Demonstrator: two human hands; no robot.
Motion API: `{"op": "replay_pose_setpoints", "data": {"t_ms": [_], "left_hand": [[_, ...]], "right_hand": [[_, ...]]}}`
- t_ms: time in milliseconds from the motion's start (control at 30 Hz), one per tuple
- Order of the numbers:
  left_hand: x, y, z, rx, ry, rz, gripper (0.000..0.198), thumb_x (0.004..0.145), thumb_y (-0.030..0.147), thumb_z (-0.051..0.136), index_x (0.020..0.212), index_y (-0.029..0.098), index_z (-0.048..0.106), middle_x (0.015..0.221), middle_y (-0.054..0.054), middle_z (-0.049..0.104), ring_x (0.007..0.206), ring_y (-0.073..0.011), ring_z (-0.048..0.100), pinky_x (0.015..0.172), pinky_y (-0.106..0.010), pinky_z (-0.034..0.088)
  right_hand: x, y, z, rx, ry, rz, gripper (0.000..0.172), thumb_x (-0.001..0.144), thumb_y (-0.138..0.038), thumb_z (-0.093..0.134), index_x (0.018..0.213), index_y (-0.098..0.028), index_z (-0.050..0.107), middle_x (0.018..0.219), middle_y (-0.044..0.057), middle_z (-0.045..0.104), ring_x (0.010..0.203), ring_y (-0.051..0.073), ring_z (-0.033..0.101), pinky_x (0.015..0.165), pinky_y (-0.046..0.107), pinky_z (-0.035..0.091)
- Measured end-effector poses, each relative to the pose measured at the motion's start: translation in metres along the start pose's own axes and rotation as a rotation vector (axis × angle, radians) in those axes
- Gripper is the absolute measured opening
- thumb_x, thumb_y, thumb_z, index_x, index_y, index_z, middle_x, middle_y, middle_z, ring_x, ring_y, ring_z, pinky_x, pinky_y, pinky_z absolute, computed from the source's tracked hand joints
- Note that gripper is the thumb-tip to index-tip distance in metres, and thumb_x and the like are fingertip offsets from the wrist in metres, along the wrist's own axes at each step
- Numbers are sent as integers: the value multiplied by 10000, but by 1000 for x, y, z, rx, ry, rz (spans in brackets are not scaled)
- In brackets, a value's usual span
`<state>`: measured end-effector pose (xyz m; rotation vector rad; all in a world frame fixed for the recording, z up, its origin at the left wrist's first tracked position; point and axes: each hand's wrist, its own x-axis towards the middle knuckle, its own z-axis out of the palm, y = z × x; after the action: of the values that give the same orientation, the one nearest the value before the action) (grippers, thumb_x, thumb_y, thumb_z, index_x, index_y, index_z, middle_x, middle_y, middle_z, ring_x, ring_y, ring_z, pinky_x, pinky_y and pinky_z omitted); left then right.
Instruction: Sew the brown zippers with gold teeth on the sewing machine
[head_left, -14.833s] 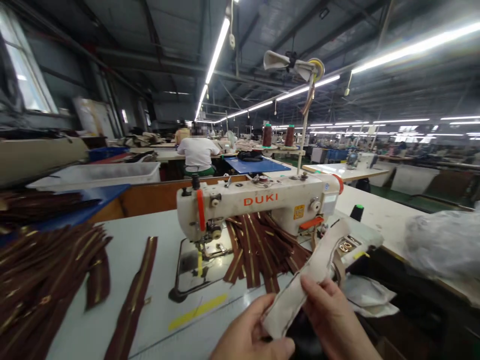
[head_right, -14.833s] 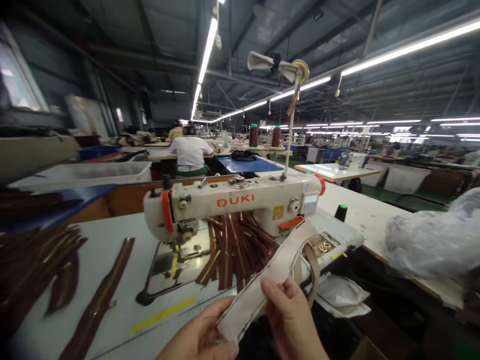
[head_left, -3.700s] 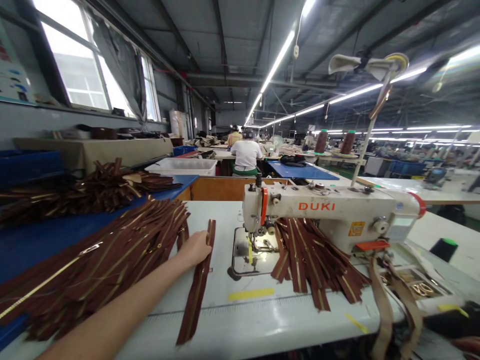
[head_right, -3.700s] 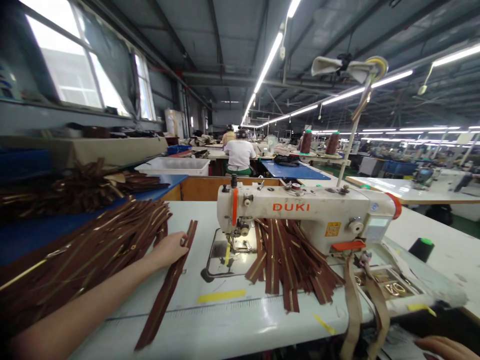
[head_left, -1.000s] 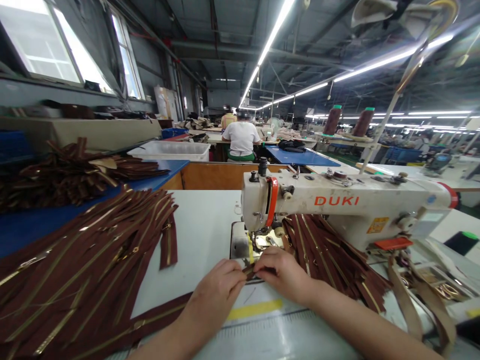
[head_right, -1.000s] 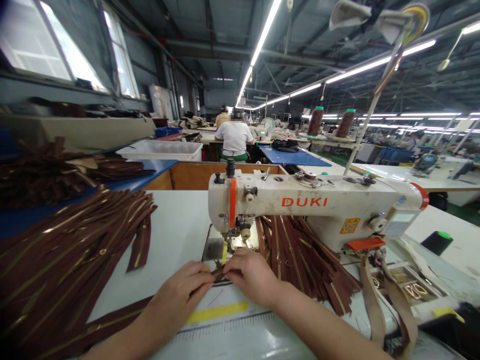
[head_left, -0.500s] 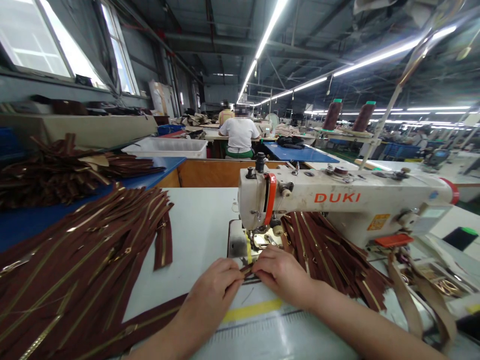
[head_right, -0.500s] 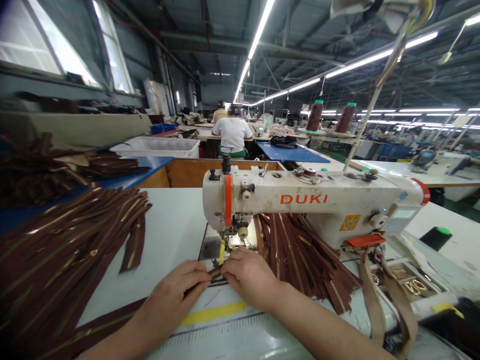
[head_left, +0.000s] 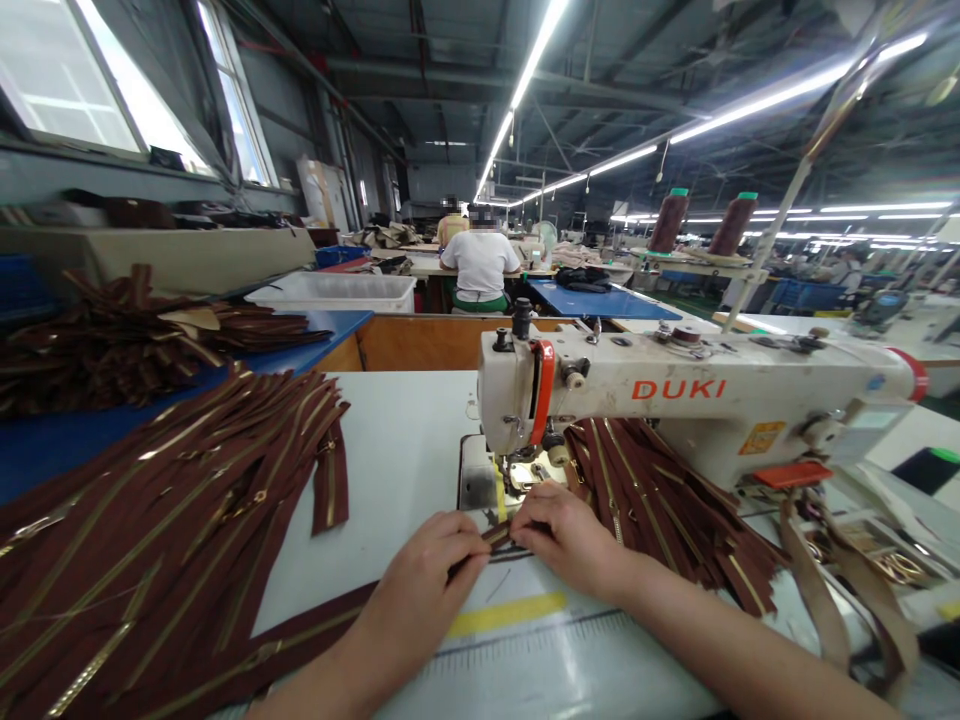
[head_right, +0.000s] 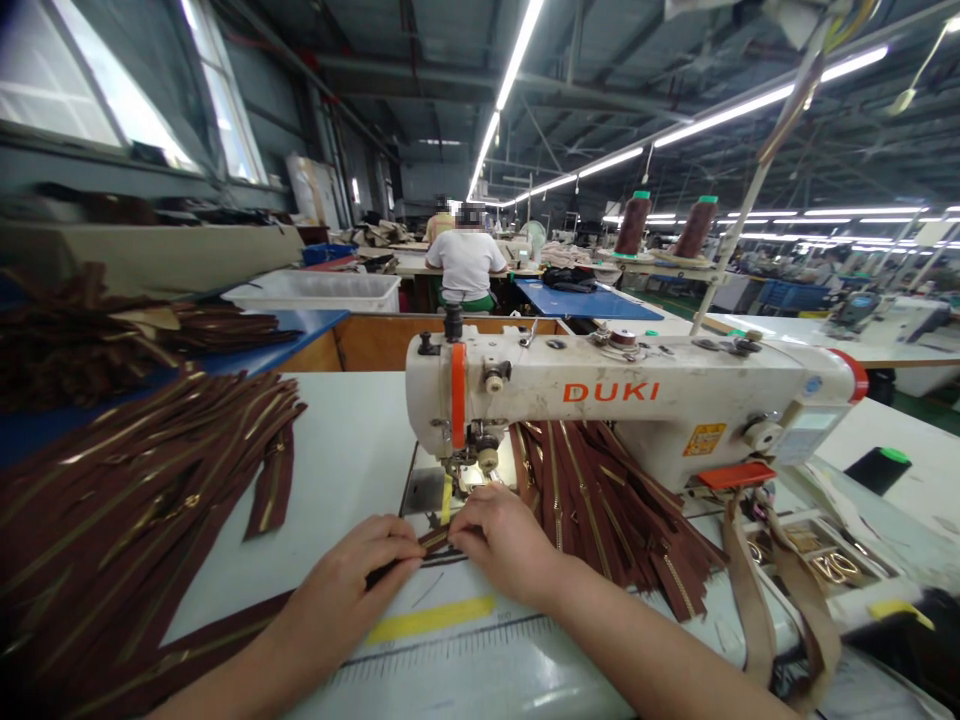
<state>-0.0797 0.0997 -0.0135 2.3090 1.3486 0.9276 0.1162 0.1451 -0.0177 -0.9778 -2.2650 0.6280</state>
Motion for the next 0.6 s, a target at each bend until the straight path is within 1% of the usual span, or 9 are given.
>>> {"op": "replay_pose_setpoints", "data": {"t_ms": [133,267,367,467,600], "left_hand": [[1,-1,-1,-20,-23,-44,223,843,158,455,765,191,661,812,-26,621,804,-165,587,749,-279,490],[1,-3,0,-35,-18,-38,209,832,147,467,784,197,665,815,-24,628,807,-163,588,742,-275,498],[-1,-5,1,-18,-1,8,215,837,131,465,825,199,668,822,-26,628,808,-163,588,740,-275,506],[-3,-6,3,48,8,85,249,857,102,438,886,198,666,837,-29,615,814,-163,582,745,-280,511],[-6,-6,4,244,-67,185,298,840,32,438,1002,183,637,883,-40,597,840,-184,562,774,-320,518]], "right_hand": [[1,-4,2,-54,25,30,145,795,-88,587,690,-171,641,719,3,597,774,146,539,719,254,395],[3,-7,6,-111,53,60,142,750,-68,588,653,-170,616,693,1,589,759,152,531,698,256,384],[3,-7,8,-153,57,78,132,742,-72,575,667,-174,616,700,6,600,767,161,530,709,267,382],[3,-7,10,-179,61,117,115,744,-92,571,683,-176,620,713,16,608,777,170,535,707,271,382],[5,-11,9,-218,39,157,116,740,-102,555,683,-175,626,730,23,627,783,173,541,731,276,383]]}}
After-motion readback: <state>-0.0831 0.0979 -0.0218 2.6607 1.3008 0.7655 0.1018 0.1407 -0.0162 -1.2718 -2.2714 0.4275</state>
